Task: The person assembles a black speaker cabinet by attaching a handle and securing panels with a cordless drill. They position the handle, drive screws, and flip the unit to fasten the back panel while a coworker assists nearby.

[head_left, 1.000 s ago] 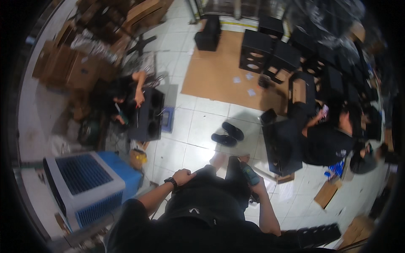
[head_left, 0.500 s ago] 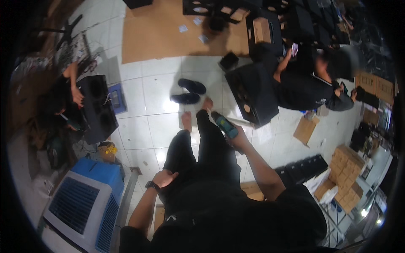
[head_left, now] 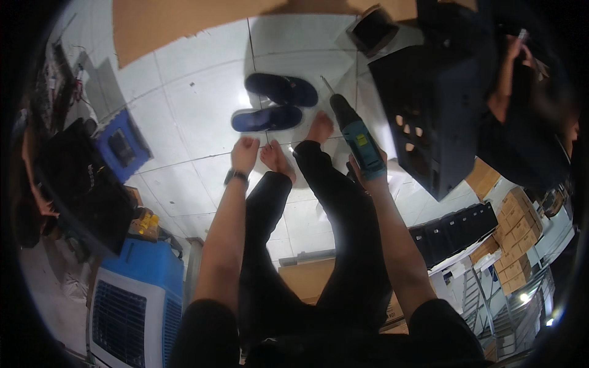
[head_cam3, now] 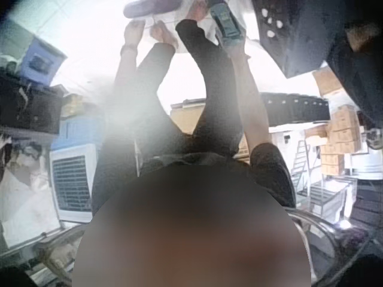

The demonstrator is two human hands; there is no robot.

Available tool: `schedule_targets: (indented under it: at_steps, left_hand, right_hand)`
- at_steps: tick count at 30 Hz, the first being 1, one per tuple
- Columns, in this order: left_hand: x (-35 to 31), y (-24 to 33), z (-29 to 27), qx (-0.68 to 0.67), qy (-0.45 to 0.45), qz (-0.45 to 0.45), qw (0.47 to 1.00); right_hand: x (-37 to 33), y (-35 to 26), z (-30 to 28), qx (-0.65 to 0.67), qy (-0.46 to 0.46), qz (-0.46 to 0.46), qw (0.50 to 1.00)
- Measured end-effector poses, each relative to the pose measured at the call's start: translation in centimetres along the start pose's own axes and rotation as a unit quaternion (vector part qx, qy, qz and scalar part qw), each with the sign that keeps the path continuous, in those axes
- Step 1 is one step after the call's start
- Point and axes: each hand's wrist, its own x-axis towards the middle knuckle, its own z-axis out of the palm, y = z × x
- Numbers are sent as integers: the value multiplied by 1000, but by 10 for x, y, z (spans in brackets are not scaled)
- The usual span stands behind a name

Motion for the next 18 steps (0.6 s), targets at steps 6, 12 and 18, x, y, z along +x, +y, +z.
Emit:
schedule_targets:
  at_steps: [6, 12, 18]
  left_hand:
    - [119, 1, 169, -1, 107, 85, 991]
    - [142, -9, 181, 205, 71, 227, 949]
    - [180, 1, 117, 311, -329, 108, 885]
  right_hand:
    - [34, 68, 43, -55, -54, 0, 997]
    - [85, 62, 30, 34, -33, 18, 999]
    - [158, 41, 12, 244, 14, -135, 960]
